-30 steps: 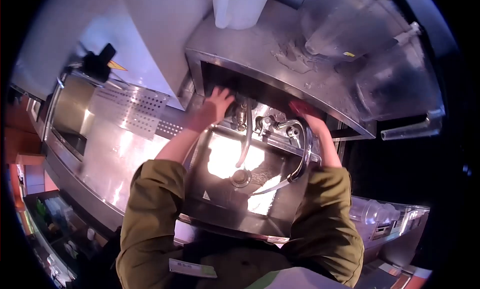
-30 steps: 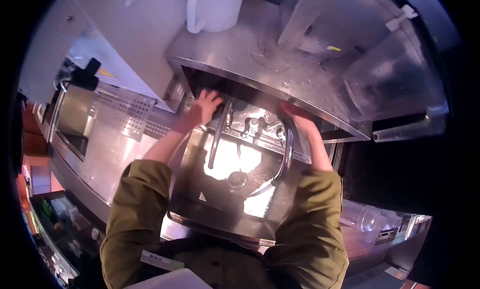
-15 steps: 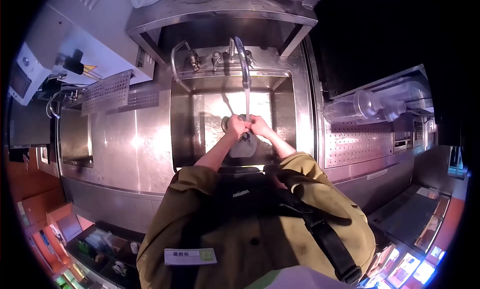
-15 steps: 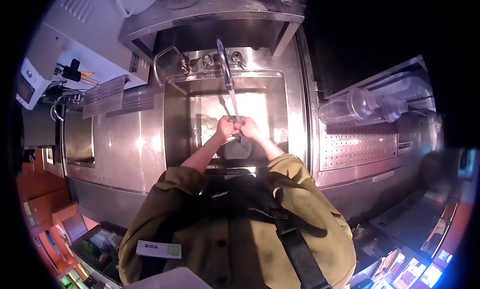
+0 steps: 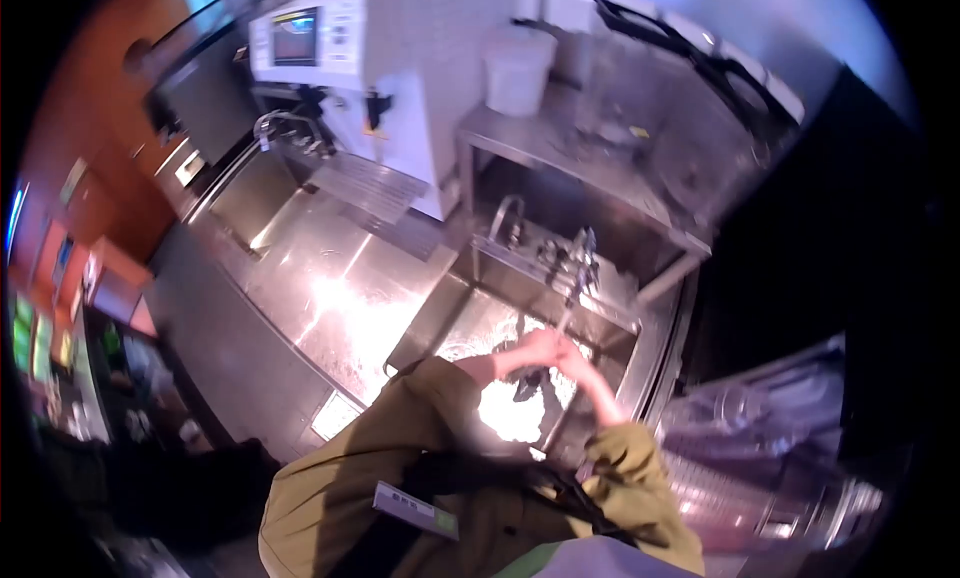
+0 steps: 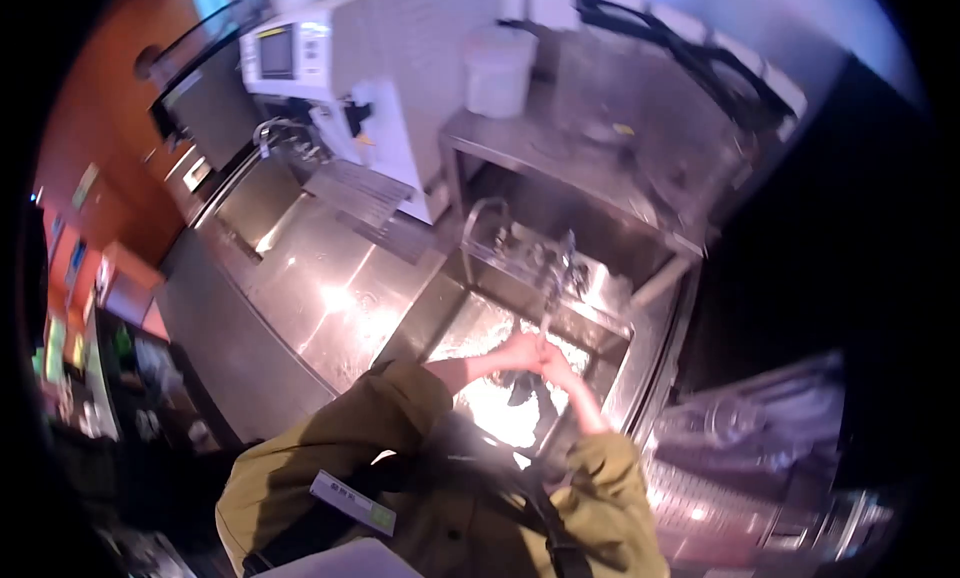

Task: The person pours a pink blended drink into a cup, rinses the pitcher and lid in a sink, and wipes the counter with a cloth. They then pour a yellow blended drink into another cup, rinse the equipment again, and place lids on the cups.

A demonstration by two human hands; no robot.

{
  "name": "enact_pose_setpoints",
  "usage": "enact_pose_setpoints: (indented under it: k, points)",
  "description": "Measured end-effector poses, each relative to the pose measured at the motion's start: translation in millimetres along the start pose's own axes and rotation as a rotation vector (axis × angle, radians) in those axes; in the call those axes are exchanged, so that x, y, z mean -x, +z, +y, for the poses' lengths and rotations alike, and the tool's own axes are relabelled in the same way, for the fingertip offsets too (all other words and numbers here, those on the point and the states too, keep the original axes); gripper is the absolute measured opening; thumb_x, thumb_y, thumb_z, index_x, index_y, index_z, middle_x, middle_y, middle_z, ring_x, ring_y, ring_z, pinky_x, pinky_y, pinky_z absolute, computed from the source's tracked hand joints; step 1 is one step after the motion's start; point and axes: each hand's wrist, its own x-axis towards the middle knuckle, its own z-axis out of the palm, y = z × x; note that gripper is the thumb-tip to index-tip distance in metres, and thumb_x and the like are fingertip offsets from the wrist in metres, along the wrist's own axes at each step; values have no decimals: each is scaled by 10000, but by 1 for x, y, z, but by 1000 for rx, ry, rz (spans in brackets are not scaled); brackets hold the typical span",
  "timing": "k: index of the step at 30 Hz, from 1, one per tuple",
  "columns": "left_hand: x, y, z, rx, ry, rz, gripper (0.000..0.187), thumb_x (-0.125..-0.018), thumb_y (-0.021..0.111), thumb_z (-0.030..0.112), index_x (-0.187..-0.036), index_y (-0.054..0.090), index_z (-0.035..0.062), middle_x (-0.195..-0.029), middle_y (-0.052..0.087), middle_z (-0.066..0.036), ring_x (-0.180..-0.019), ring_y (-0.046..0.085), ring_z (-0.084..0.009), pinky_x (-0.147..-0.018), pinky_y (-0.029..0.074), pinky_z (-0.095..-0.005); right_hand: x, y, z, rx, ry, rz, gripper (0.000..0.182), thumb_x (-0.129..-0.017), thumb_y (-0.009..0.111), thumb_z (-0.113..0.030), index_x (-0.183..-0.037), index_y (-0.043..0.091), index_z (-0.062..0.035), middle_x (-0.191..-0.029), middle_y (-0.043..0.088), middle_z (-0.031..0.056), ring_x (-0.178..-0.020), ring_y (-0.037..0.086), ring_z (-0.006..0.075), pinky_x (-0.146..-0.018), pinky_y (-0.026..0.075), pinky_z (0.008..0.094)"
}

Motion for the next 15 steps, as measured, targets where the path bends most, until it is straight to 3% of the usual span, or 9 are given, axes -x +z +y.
enact_pose_setpoints:
  k: [1, 4, 6, 7, 8, 11, 12, 14, 15]
  points:
    - [11, -18, 14, -3, -153, -17, 316, -685, 552, 408, -778, 662, 127, -719, 627, -94, -686, 615, -249, -640, 480, -366, 0, 10, 12, -13, -82, 132, 643, -664, 688, -99, -1229, 386, -43, -867, 599, 45, -814, 547, 124, -749, 440, 265]
    - [28, -35, 19, -150, -34, 36, 334, -664, 556, 427, -727, 650, 114, -679, 610, -114, -657, 596, -290, -593, 459, -408, 5, 11, 39, 253, -235, 129, 396, -728, 660, -113, -1088, 529, -15, -858, 599, 34, -767, 543, 93, -733, 433, 220]
    - [32, -40, 11, -36, 111, 93, 317, -655, 583, 389, -713, 640, 83, -678, 606, -131, -659, 588, -308, -585, 448, -414, 10, 3, 41, -233, -10, 125, 312, -751, 636, -114, -1027, 560, 11, -861, 606, 60, -765, 542, 95, -727, 432, 229]
    - [27, -33, -8, 79, 168, 73, 307, -609, 640, 344, -704, 631, 52, -664, 599, -146, -654, 588, -313, -601, 449, -413, 11, -6, 35, -68, 37, 115, 301, -749, 600, -67, -1026, 544, 36, -827, 600, 60, -754, 522, 78, -697, 427, 220]
    - [31, -41, -8, -16, -13, -106, 344, -569, 681, 275, -816, 620, 44, -747, 609, -163, -729, 593, -313, -650, 461, -393, 10, -12, 24, 266, -27, 137, 266, -761, 518, -71, -1004, 530, 34, -809, 608, 132, -737, 575, 179, -683, 449, 306]
    - [29, 3, -30, -93, 185, -59, 595, -606, 665, 187, -1132, 427, 45, -993, 560, -221, -946, 541, -346, -793, 441, -378, 10, 27, -5, 564, -294, 276, 231, -782, 412, -158, -932, 483, 3, -824, 544, 282, -834, 508, 448, -728, 395, 498]
    - [43, 2, -14, 325, 83, 129, 518, -659, 616, 172, -1117, 415, 38, -970, 557, -229, -941, 536, -356, -808, 428, -398, 19, 39, -35, 602, -232, 316, 220, -776, 426, -165, -917, 470, -3, -789, 551, 260, -795, 527, 437, -707, 403, 497]
    - [42, 12, -14, 465, -53, 242, 443, -694, 569, 154, -1097, 424, 39, -952, 558, -219, -924, 534, -369, -801, 426, -414, 23, 28, -37, 588, -347, 387, 212, -768, 445, -170, -921, 470, -25, -747, 554, 247, -741, 543, 423, -691, 407, 508]
    - [41, 10, -15, 350, 57, 280, 424, -700, 556, 165, -1089, 437, 42, -888, 575, -200, -879, 547, -367, -769, 437, -432, 27, 18, -36, 840, -179, 341, 225, -756, 476, -172, -943, 472, -47, -782, 566, 229, -733, 562, 388, -675, 426, 493]
